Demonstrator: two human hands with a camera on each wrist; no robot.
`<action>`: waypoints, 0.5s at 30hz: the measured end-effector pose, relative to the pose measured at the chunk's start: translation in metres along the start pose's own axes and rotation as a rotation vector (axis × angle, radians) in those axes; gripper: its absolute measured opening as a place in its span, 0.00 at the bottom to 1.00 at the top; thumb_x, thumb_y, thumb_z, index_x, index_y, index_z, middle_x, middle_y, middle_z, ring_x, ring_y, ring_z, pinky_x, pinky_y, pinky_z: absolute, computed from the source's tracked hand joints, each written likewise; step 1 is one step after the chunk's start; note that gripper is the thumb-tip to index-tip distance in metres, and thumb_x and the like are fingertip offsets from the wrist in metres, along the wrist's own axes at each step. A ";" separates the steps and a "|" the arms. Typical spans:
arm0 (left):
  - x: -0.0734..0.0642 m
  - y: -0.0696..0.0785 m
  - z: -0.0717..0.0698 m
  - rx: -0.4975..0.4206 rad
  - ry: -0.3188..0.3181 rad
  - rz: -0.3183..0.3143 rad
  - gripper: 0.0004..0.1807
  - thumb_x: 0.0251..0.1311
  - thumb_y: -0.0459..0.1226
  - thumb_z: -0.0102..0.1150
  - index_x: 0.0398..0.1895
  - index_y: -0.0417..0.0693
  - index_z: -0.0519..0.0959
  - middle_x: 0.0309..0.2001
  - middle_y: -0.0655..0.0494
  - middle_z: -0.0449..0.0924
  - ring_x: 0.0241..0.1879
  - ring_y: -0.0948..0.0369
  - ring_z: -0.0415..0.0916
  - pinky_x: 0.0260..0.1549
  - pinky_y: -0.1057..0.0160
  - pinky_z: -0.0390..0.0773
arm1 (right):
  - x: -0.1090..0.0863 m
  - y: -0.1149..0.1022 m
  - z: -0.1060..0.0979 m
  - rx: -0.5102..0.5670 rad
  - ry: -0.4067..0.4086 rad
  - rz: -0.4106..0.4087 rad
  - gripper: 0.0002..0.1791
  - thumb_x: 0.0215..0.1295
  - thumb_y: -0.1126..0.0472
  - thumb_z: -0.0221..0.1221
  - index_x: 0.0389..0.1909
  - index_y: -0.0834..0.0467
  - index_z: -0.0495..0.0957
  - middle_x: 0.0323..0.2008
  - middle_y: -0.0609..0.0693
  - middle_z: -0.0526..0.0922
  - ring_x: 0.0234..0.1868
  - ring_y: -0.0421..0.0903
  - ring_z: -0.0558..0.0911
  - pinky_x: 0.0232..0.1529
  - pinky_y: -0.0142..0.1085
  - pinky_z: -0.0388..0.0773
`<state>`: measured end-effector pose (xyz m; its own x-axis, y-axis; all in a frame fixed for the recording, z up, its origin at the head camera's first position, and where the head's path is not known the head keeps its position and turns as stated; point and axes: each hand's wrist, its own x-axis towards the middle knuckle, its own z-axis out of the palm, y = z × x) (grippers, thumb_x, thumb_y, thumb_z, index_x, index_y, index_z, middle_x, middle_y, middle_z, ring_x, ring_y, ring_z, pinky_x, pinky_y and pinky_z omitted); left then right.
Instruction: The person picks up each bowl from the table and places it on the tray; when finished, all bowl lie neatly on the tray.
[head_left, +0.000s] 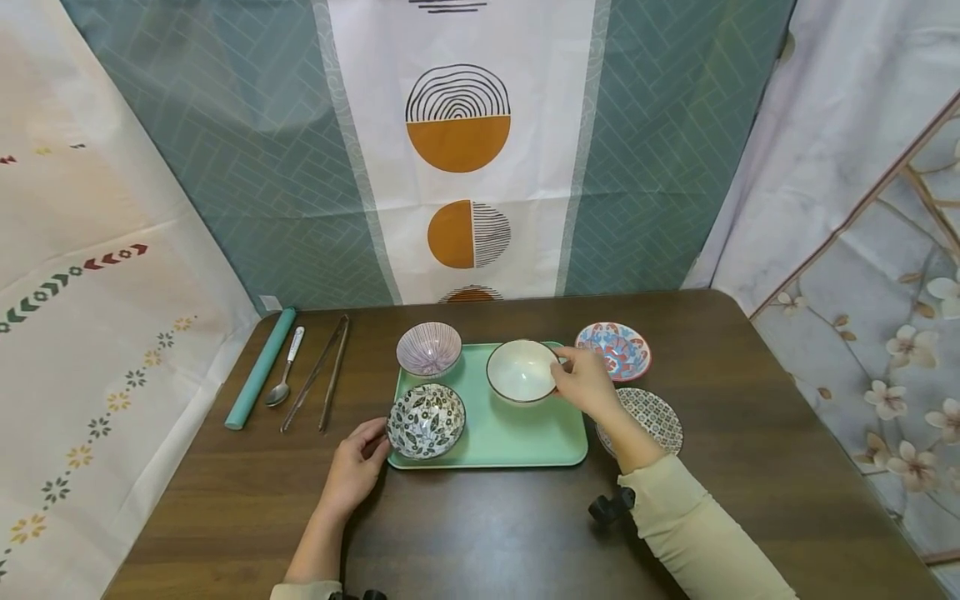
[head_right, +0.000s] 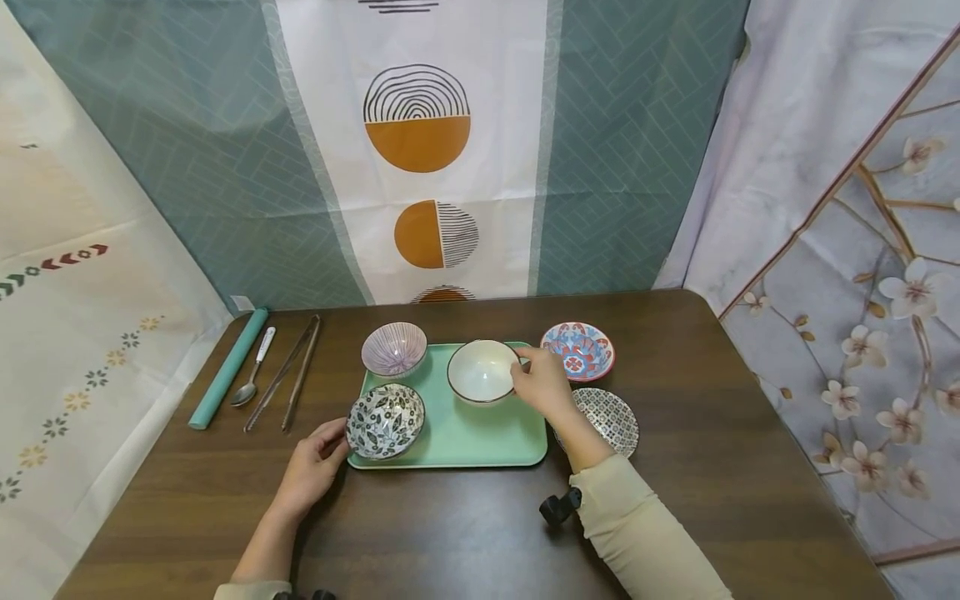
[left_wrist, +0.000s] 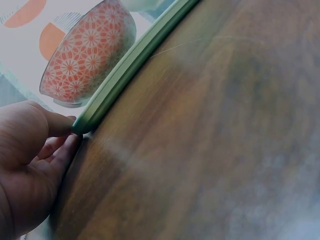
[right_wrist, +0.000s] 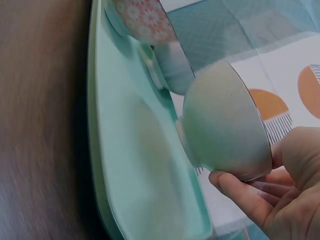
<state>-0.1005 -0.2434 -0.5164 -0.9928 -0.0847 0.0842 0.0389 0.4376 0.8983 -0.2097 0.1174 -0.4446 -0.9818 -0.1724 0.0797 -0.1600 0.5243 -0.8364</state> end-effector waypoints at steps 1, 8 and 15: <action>0.000 0.000 0.000 -0.001 0.001 0.000 0.18 0.67 0.22 0.57 0.60 0.29 0.77 0.60 0.39 0.77 0.59 0.48 0.76 0.55 0.67 0.78 | 0.000 -0.001 0.003 0.006 0.000 0.003 0.20 0.71 0.67 0.54 0.61 0.71 0.76 0.37 0.67 0.87 0.24 0.49 0.87 0.24 0.35 0.84; 0.000 -0.001 -0.001 0.005 0.004 0.001 0.18 0.67 0.22 0.57 0.60 0.29 0.77 0.61 0.39 0.77 0.59 0.47 0.76 0.53 0.72 0.77 | 0.001 -0.007 0.029 0.061 0.055 0.027 0.19 0.68 0.69 0.55 0.57 0.71 0.80 0.32 0.65 0.87 0.20 0.47 0.86 0.20 0.34 0.82; 0.000 -0.001 -0.001 0.016 0.005 0.008 0.18 0.67 0.22 0.57 0.60 0.29 0.77 0.61 0.39 0.77 0.59 0.47 0.76 0.55 0.64 0.79 | 0.002 -0.007 0.051 0.031 0.106 0.046 0.16 0.69 0.67 0.57 0.53 0.67 0.83 0.26 0.59 0.87 0.19 0.44 0.85 0.19 0.32 0.79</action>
<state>-0.1005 -0.2442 -0.5167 -0.9920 -0.0855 0.0933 0.0448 0.4523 0.8907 -0.2050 0.0708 -0.4658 -0.9936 -0.0586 0.0963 -0.1127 0.5032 -0.8568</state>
